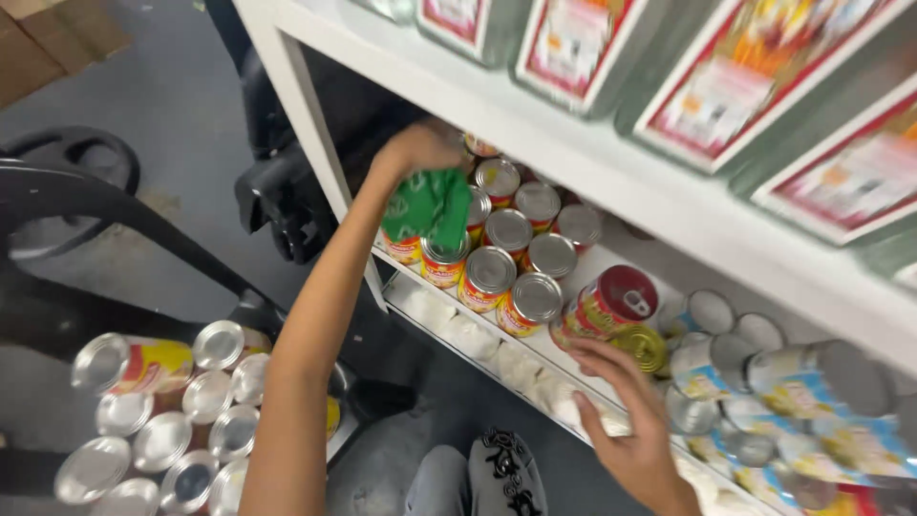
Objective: Organizing and cleaning canned goods on shelves in a grocery store.
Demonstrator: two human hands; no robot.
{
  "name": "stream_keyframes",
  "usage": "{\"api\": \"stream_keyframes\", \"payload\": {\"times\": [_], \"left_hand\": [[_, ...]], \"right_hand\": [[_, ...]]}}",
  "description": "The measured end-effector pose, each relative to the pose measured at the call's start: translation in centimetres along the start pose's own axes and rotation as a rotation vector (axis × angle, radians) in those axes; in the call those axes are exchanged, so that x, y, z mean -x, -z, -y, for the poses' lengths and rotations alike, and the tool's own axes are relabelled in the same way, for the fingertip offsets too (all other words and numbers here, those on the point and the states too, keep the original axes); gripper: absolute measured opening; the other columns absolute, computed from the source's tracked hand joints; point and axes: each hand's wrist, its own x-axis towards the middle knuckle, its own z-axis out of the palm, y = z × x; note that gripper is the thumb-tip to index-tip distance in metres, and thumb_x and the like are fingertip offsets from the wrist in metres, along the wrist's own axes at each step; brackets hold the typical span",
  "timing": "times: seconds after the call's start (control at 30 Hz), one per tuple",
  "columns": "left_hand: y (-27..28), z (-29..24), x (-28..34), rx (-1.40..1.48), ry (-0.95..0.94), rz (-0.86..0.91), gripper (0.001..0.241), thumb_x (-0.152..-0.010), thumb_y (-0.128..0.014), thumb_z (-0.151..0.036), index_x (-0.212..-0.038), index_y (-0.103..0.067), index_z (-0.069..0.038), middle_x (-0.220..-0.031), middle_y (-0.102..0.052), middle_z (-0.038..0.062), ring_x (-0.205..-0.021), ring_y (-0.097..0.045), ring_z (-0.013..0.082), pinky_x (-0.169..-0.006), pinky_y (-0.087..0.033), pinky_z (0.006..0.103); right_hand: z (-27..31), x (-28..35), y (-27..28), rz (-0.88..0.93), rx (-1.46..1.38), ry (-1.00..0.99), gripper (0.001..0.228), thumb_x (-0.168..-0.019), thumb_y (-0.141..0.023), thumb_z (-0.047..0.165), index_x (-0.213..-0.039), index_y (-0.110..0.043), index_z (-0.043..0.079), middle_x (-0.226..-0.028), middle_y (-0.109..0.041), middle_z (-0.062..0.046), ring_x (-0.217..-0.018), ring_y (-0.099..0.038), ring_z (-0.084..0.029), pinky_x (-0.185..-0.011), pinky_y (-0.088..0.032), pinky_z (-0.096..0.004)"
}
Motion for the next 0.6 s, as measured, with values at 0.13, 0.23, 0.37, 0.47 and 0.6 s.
{"api": "stream_keyframes", "payload": {"times": [0.13, 0.23, 0.37, 0.47, 0.6], "left_hand": [[-3.1, 1.2, -9.6, -0.376, -0.063, -0.255, 0.117, -0.069, -0.058, -0.099, -0.144, -0.057, -0.009, -0.136, -0.062, 0.023, -0.117, -0.062, 0.0473, -0.093, -0.048, 0.0630], [-5.7, 2.4, -13.9, -0.752, -0.109, -0.459, 0.108, -0.091, -0.037, -0.110, -0.085, -0.081, -0.012, -0.080, -0.078, 0.008, -0.065, -0.071, 0.0332, -0.060, -0.050, 0.0496], [-8.8, 5.2, -17.7, -0.817, -0.060, -0.545, 0.136, -0.071, -0.048, -0.126, -0.102, -0.079, 0.003, -0.088, -0.077, 0.016, -0.070, -0.072, 0.0364, -0.059, -0.051, 0.0479], [-10.5, 6.2, -16.4, -0.743, -0.090, -0.694, 0.115, -0.069, -0.063, -0.114, -0.096, -0.078, -0.004, -0.083, -0.077, 0.012, -0.066, -0.071, 0.0345, -0.061, -0.051, 0.0468], [-10.0, 3.6, -12.7, -0.565, -0.139, -0.998, 0.075, -0.059, -0.089, -0.086, -0.076, -0.072, -0.016, -0.065, -0.071, 0.003, -0.050, -0.063, 0.0282, -0.054, -0.050, 0.0419]], "right_hand": [[-5.2, 2.6, -0.7, -0.106, 0.110, 0.092, 0.040, -0.083, -0.067, -0.004, -0.122, -0.061, -0.003, -0.138, -0.060, -0.017, -0.121, -0.066, -0.025, -0.101, -0.060, -0.033], [-6.8, 5.4, -1.8, -0.171, 0.156, 0.117, 0.031, -0.082, -0.066, -0.005, -0.113, -0.061, -0.004, -0.132, -0.063, -0.018, -0.114, -0.070, -0.026, -0.101, -0.057, -0.035], [-9.9, 9.7, -2.9, -0.249, 0.146, 0.124, 0.035, -0.079, -0.069, -0.004, -0.114, -0.065, -0.001, -0.132, -0.065, -0.019, -0.116, -0.070, -0.027, -0.100, -0.059, -0.035], [-9.8, 11.4, -2.9, -0.255, 0.144, 0.104, 0.035, -0.080, -0.068, -0.005, -0.114, -0.064, -0.002, -0.133, -0.062, -0.020, -0.115, -0.069, -0.028, -0.102, -0.058, -0.037], [-8.3, 11.8, -3.4, -0.207, 0.183, 0.061, 0.037, -0.079, -0.069, -0.003, -0.115, -0.067, 0.000, -0.133, -0.063, -0.014, -0.117, -0.067, -0.024, -0.095, -0.057, -0.033]]}}
